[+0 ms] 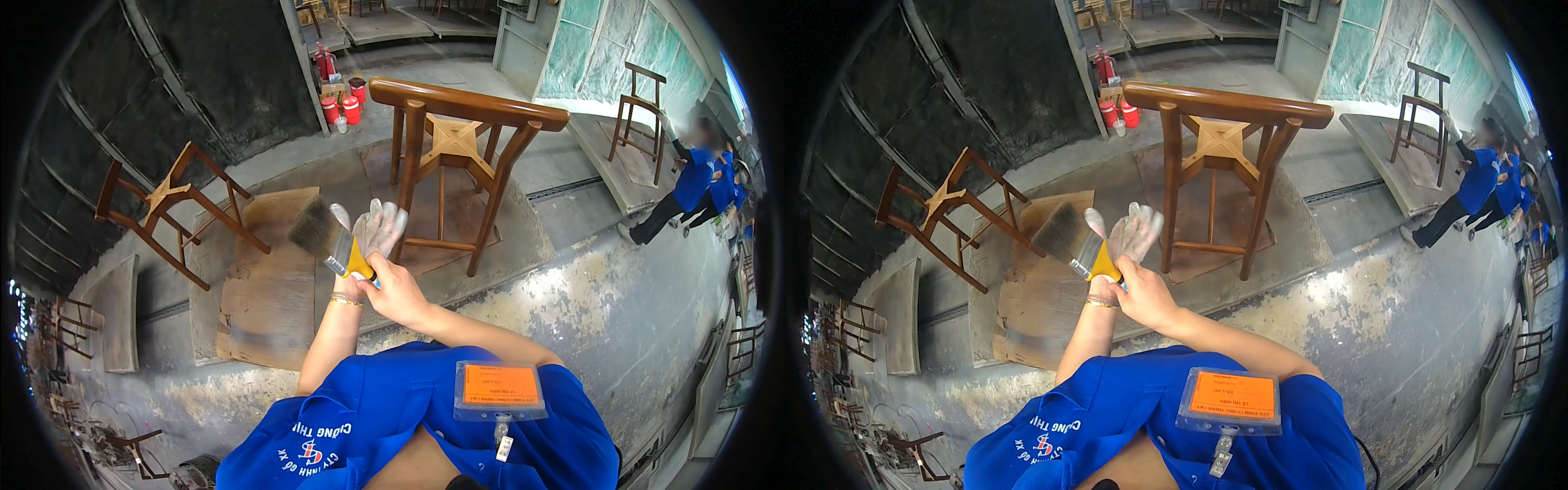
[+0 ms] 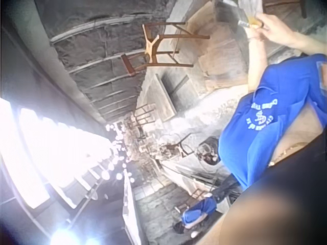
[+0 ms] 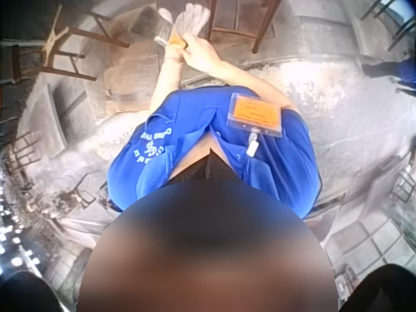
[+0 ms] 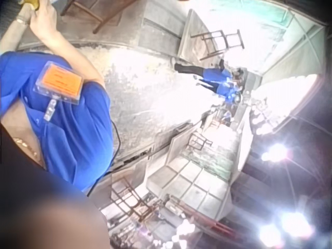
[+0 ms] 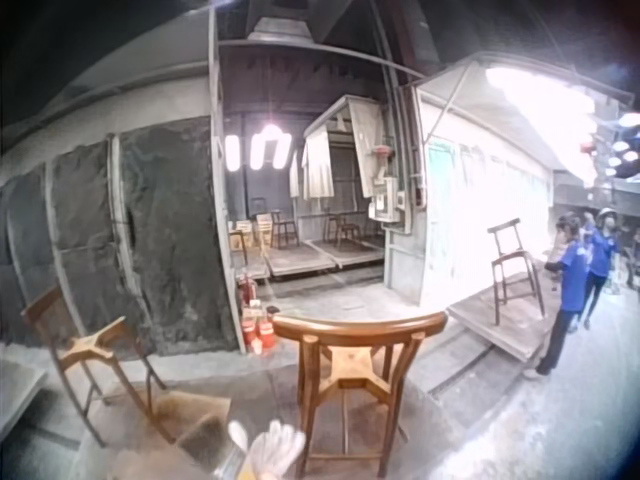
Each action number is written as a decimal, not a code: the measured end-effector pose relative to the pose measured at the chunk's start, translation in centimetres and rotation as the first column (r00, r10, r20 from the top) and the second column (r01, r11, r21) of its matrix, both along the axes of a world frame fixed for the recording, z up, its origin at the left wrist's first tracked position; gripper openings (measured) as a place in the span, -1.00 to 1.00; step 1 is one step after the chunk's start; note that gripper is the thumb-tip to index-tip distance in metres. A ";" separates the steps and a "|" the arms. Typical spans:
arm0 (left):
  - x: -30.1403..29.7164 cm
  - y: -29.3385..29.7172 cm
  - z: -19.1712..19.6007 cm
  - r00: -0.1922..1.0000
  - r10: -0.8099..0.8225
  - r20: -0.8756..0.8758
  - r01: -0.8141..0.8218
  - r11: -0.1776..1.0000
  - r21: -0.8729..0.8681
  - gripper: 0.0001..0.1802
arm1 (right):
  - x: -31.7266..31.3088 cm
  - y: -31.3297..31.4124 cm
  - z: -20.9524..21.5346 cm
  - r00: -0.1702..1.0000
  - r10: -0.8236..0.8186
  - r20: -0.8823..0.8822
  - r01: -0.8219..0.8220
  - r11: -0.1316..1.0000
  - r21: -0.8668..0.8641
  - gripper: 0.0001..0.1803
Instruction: The person puts on a glove and then uses a paintbrush to apply a finish to a wooden chair. They systematically coat the legs, seat, and backrest of the chair while holding it steady with their other hand.
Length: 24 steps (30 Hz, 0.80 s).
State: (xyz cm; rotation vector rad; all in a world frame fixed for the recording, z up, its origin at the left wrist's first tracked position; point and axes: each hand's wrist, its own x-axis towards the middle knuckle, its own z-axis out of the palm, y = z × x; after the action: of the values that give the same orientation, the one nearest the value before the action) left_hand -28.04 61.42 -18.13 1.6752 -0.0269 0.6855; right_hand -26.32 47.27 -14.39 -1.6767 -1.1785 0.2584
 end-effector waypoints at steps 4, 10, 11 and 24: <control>-0.1 0.4 -0.1 0.937 0.349 -0.011 -0.163 0.465 0.870 -0.47 | -0.5 0.4 -0.7 0.999 0.012 -0.035 -0.012 1.000 -0.016 -0.65; 0.4 1.3 0.5 0.924 0.374 0.085 -0.097 0.014 0.995 -0.42 | -1.4 0.2 -1.6 0.999 -0.027 -0.026 0.027 0.999 -0.019 -0.66; 0.5 1.3 0.5 0.920 0.388 0.049 -0.045 -0.020 0.999 -0.40 | -1.5 0.2 -1.7 0.999 -0.013 -0.036 0.013 1.000 -0.010 -0.66; 4.7 2.4 -1.3 0.935 -0.222 0.278 0.355 0.636 -0.685 -0.25 | 0.5 -2.6 0.6 0.980 -0.183 -0.071 0.196 0.943 0.271 -0.79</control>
State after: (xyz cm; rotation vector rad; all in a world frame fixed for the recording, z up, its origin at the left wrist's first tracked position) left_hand -23.30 63.83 -19.40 0.7985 -0.1273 0.4883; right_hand -25.85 44.69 -13.80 -1.5154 -0.9623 0.0088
